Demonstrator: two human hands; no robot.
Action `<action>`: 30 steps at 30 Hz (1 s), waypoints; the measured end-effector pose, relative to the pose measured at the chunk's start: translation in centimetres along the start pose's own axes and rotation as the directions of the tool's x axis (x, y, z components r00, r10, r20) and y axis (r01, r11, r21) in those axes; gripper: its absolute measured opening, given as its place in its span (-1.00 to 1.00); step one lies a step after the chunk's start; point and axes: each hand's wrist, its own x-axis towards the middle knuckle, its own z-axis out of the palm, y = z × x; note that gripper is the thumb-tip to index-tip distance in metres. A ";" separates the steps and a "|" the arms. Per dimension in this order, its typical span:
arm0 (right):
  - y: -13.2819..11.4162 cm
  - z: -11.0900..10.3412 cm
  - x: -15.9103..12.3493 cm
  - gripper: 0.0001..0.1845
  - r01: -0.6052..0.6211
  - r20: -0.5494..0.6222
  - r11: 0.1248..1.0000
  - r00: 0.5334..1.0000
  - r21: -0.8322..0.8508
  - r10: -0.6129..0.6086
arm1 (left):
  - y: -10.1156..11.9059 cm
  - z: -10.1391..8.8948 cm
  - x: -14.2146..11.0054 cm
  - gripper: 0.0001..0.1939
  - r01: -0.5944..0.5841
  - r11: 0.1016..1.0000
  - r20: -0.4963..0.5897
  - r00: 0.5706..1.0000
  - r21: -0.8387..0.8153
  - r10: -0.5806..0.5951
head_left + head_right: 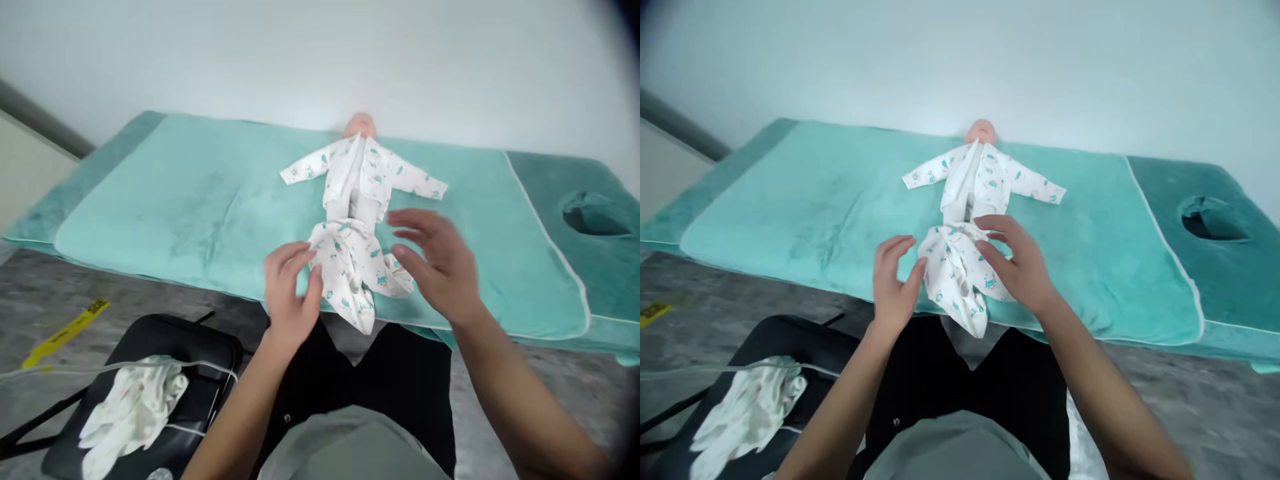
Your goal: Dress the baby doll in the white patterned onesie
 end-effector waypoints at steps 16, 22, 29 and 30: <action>5.8 3.6 2.4 -0.73 -0.284 0.321 0.884 0.933 0.371 0.165 | 2.4 -0.6 3.7 -0.80 0.355 0.760 0.271 0.932 -0.544 -0.241; 3.9 2.5 -2.0 -0.60 -0.471 0.453 0.659 0.865 0.587 0.215 | 4.7 -4.5 0.6 -0.65 0.562 0.586 0.585 0.792 -0.584 -0.175; 1.0 2.0 -5.7 -0.66 -0.548 0.758 0.786 0.631 0.285 0.166 | 4.2 -5.0 -0.4 -0.61 0.521 0.289 0.391 0.826 -0.803 -0.405; 0.5 2.0 -6.0 -0.68 -0.537 0.823 0.811 0.553 0.232 0.131 | 4.3 -4.7 -0.4 -0.63 0.551 0.296 0.421 0.813 -0.780 -0.403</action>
